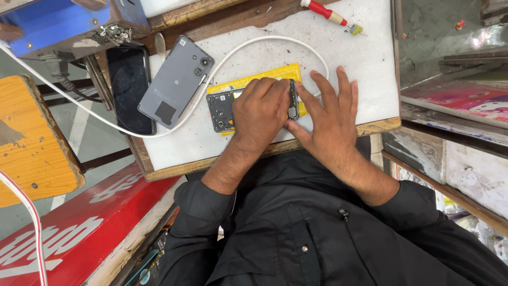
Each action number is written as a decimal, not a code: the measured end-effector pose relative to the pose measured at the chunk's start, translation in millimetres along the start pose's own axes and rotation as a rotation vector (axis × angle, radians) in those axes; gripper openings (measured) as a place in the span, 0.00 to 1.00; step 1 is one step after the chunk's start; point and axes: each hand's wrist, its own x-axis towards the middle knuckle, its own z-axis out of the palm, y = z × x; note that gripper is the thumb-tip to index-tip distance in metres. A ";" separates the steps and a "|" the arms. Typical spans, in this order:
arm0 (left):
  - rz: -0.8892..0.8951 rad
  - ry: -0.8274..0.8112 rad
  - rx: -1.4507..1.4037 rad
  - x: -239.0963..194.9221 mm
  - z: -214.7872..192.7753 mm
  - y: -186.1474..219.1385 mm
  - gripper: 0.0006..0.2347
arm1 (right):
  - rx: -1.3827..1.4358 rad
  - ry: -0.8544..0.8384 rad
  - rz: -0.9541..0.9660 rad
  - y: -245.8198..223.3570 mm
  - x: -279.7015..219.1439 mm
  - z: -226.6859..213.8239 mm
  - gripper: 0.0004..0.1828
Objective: The person works on a disassembled smartphone placed on a yellow mat. They repeatedly insert and remove a SIM card tray, then use a small tool to press and adjust internal components near the battery and motherboard. The phone remains open throughout the clip.
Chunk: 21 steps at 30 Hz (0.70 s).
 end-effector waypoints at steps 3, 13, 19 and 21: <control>0.032 -0.032 -0.016 -1.2 0.8 0.3 0.07 | 0.001 0.013 -0.003 0.7 -1.3 0.9 0.43; 0.009 -0.024 -0.030 -2.5 1.7 -0.5 0.07 | -0.004 0.016 -0.004 0.8 -1.5 0.6 0.43; 0.009 -0.030 -0.059 -2.6 -0.1 -2.1 0.07 | -0.005 0.020 -0.004 0.1 -1.4 0.7 0.43; 0.006 -0.041 -0.073 -3.4 -0.2 -2.0 0.06 | -0.006 0.019 -0.004 0.4 -2.2 1.0 0.43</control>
